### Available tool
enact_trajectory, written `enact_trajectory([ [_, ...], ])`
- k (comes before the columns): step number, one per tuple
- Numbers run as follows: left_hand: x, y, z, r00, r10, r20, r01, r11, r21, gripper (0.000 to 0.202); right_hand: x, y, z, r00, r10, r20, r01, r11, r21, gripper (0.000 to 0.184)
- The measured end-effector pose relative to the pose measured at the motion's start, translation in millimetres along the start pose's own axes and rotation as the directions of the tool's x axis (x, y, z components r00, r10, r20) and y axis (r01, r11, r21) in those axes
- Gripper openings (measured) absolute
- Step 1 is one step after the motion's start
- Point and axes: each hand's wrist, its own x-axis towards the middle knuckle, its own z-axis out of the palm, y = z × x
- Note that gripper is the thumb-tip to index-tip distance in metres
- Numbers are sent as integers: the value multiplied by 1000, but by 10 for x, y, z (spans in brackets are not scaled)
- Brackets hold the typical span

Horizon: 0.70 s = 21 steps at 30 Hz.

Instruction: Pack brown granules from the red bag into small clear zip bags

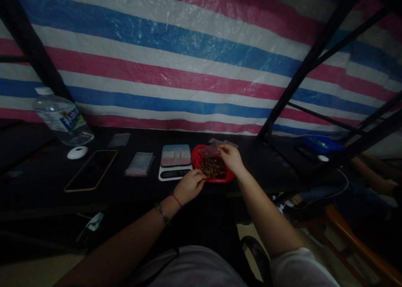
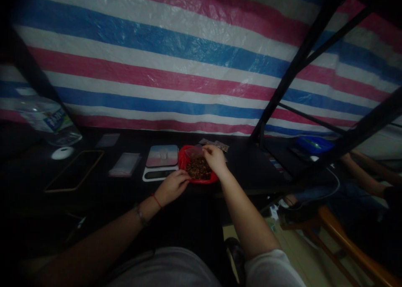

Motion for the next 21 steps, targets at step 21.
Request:
enact_trajectory([
  [21,-2,-28,18,999,30,-27,-31,999,-39,18,204,-255,-88,958,-216,191,285,805,-520,28],
])
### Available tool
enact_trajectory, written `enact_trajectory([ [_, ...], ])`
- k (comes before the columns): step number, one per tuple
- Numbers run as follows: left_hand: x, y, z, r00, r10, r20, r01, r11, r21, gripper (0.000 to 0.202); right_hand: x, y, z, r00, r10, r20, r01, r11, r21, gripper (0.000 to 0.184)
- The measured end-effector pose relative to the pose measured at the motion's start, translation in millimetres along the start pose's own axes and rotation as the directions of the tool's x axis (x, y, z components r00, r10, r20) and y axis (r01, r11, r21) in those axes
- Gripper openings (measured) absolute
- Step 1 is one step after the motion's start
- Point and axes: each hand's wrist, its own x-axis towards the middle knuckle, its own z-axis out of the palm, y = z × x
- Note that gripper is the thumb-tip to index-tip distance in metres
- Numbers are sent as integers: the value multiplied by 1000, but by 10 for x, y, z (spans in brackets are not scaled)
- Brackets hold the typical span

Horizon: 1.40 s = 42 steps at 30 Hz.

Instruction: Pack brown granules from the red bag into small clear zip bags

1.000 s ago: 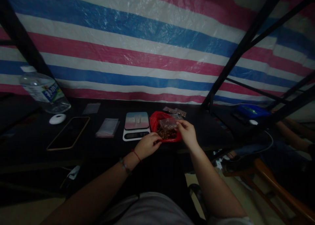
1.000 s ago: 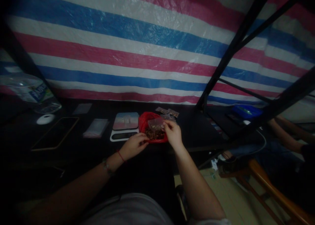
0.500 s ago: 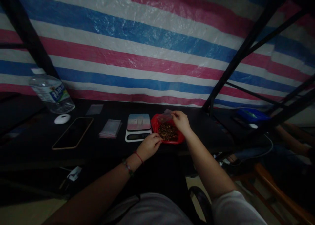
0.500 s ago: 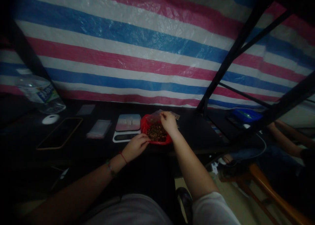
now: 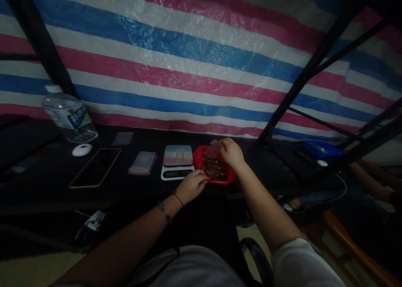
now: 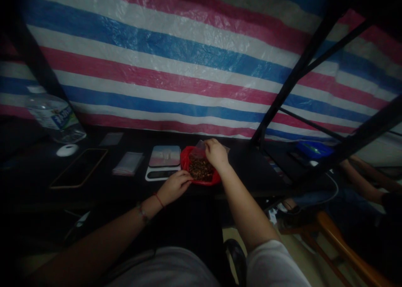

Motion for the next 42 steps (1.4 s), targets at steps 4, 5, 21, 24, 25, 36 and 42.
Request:
enact_trajectory([
  [4,-3,25,-14,1000,10,-20,-10,1000,-22,18,12,-17,-45,1000,27,11,-27,1000,15,28],
  [5,-11,37,-23,999,12,-34,-13,999,-36,18,19,-14,-60,999,46,18,-46,999,17,27],
  [21,111,204,-981,774,-627,-91,363,556,-748,40,-120,-756,-92,956,93,277,-291,359,887,30],
  [24,-1,224,-1192,764,-642,-62,418,566,-710,39,-146,-851,-20,935,-1,355,-336,320,886,29],
  [25,-39,226,-1245,763,-644,-60,429,573,-699,39,-161,-869,5,928,-23,371,-346,310,885,27],
  [36,-197,181,-1426,725,-680,-109,502,630,-593,34,-334,-970,122,873,22,487,-480,218,850,26],
  [42,-297,-76,-1752,682,-632,-369,598,772,-217,41,-324,-738,21,908,162,385,-416,269,868,25],
])
